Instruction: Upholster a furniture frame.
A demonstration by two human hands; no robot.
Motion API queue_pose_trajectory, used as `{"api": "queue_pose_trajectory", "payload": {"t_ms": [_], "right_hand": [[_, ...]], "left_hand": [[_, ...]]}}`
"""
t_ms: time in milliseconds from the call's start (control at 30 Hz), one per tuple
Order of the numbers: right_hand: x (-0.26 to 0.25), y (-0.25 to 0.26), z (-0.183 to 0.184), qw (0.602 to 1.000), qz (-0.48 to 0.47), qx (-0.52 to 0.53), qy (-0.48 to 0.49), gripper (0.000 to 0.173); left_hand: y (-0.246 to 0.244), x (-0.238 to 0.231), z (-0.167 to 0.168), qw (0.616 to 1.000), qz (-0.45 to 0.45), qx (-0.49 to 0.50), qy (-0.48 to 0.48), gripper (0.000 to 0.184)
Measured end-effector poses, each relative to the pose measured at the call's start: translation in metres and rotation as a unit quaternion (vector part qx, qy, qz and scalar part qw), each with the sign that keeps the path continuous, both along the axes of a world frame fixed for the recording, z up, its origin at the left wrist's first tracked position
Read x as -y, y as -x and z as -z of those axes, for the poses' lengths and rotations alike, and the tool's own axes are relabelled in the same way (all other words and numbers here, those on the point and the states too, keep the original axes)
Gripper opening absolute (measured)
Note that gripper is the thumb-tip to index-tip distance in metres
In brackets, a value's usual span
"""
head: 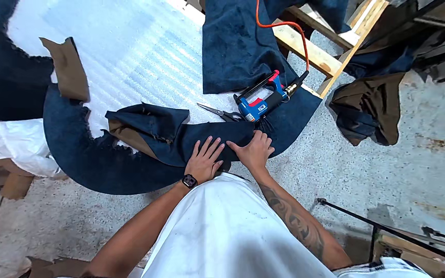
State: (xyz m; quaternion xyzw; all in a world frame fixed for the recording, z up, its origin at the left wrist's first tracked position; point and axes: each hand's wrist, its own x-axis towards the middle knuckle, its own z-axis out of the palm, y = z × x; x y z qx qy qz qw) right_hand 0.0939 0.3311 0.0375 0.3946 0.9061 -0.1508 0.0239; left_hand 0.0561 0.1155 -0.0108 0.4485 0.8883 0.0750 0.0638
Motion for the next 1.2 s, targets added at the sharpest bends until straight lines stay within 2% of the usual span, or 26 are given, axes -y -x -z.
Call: {"api": "queue_pose_trajectory", "payload": {"t_ms": [200,267,400,467,533,567,633,700,733,800,900,1000,1100,1200], "right_hand": [[0.001,0.002,0.0,1.0,-0.006,0.005,-0.005,0.116],[-0.006,-0.006,0.0,0.999,-0.029,-0.011,0.019,0.108],[-0.022,-0.036,-0.003,0.994,-0.073,-0.049,0.07,0.077],[-0.028,-0.041,0.003,0.993,-0.071,-0.051,0.076,0.069],[-0.03,-0.04,0.005,0.993,-0.077,-0.041,0.084,0.066],[-0.031,-0.037,0.003,0.992,-0.084,-0.033,0.087,0.063],[-0.032,-0.032,0.0,0.989,-0.114,-0.008,0.093,0.054],[-0.032,-0.028,-0.004,0.984,-0.149,0.004,0.102,0.047],[-0.031,-0.028,-0.006,0.98,-0.162,-0.002,0.112,0.043],[-0.031,-0.028,-0.013,0.973,-0.187,-0.053,0.126,0.035],[-0.029,-0.029,-0.031,0.953,-0.246,-0.151,0.088,0.025],[-0.026,-0.018,-0.049,0.932,-0.303,-0.199,0.018,0.02],[-0.02,-0.018,-0.058,0.908,-0.347,-0.235,-0.003,0.017],[-0.022,-0.029,-0.062,0.867,-0.354,-0.349,0.024,0.009]], "left_hand": [[0.003,-0.01,-0.008,0.998,-0.044,0.038,0.026,0.065],[0.005,-0.012,-0.012,0.997,-0.049,0.042,0.04,0.064],[0.005,-0.013,-0.01,0.997,-0.048,0.035,0.042,0.063],[0.006,-0.011,-0.011,0.997,-0.06,0.057,0.003,0.057],[0.012,-0.008,-0.015,0.985,-0.106,0.102,-0.091,0.05],[0.018,-0.007,-0.019,0.978,-0.134,0.111,-0.117,0.052],[0.036,-0.007,-0.035,0.975,-0.179,0.101,-0.085,0.086],[0.058,-0.008,-0.052,0.974,-0.203,0.097,0.009,0.121],[0.067,-0.009,-0.06,0.972,-0.205,0.101,0.058,0.131],[0.081,-0.01,-0.071,0.969,-0.191,0.1,0.123,0.139],[0.084,-0.004,-0.072,0.979,-0.153,0.075,0.114,0.139],[0.091,-0.004,-0.073,0.978,-0.144,0.085,0.121,0.127],[0.093,0.006,-0.069,0.988,-0.089,0.093,0.085,0.074],[0.079,0.034,-0.079,0.993,-0.009,0.008,-0.118,0.017]]}}
